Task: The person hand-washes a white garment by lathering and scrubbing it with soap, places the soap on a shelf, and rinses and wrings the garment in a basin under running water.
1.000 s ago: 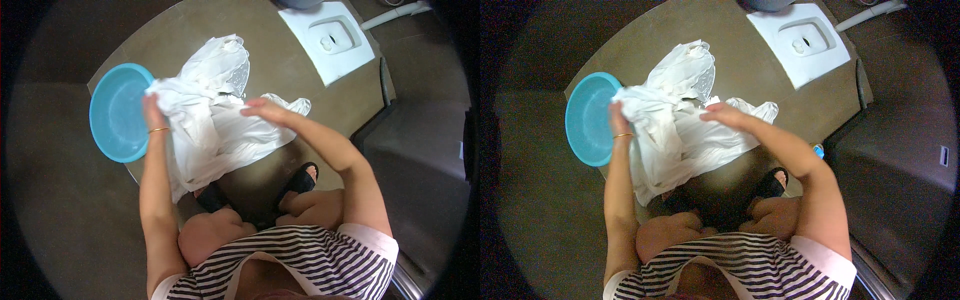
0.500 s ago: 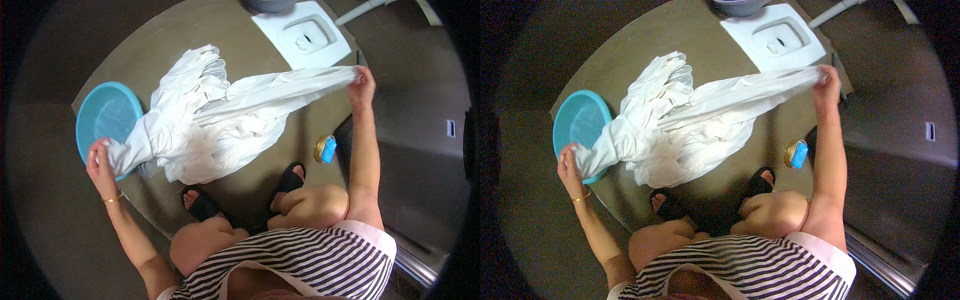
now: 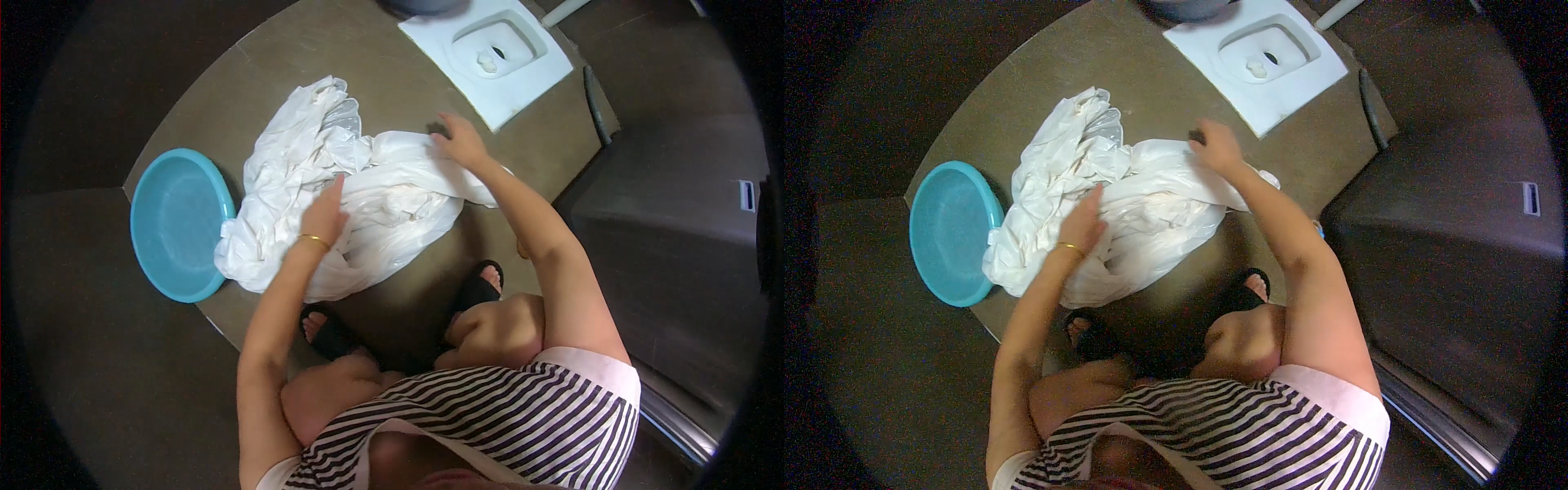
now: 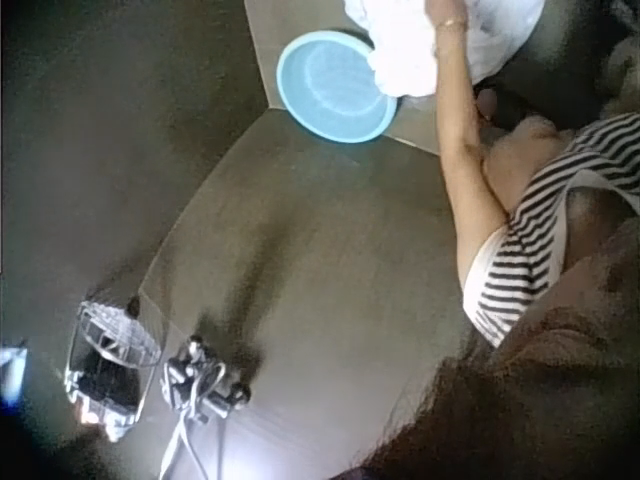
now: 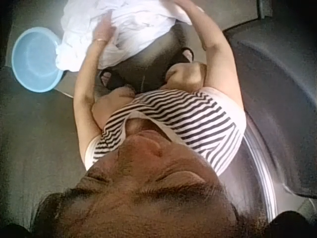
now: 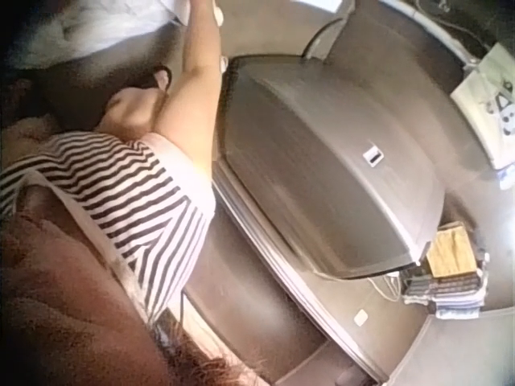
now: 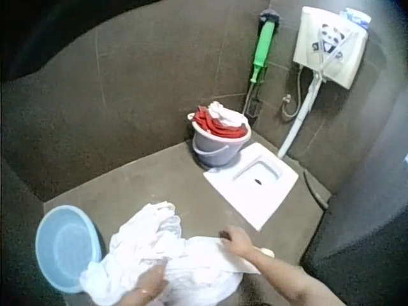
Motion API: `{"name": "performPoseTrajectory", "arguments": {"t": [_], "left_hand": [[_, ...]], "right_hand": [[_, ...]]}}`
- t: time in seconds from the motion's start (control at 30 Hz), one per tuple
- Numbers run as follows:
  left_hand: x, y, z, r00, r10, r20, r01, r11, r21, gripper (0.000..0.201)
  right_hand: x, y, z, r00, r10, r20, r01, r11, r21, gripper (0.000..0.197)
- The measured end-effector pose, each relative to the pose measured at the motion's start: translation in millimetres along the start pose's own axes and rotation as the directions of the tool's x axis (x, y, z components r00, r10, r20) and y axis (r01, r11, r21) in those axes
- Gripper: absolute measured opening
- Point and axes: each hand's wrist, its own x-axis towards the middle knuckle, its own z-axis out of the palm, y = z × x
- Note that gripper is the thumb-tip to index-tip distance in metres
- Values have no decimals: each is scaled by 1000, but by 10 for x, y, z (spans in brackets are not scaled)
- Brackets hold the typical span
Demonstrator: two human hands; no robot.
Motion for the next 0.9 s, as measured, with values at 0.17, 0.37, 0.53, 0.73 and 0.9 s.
{"name": "performPoseTrajectory", "arguments": {"t": [0.17,0.37,0.53,0.73,0.9], "left_hand": [[-374,17,304,922,-88,377,-16,964,264,52],[-905,-158,283,963,-61,262,110,978,-177,25],[-980,-240,223,986,-32,163,77,956,-282,24],[-1189,-397,-117,909,11,-416,-59,993,-104,36],[-1399,-636,-59,807,-79,-585,196,971,139,38]], "right_hand": [[-24,-525,744,941,79,329,-86,996,8,77],[-78,-409,399,832,156,532,-247,964,104,48],[130,205,-264,867,473,160,-499,813,301,27],[-276,738,-194,892,449,-63,-410,859,306,56],[-948,-236,6,907,-223,357,250,968,-33,82]]}}
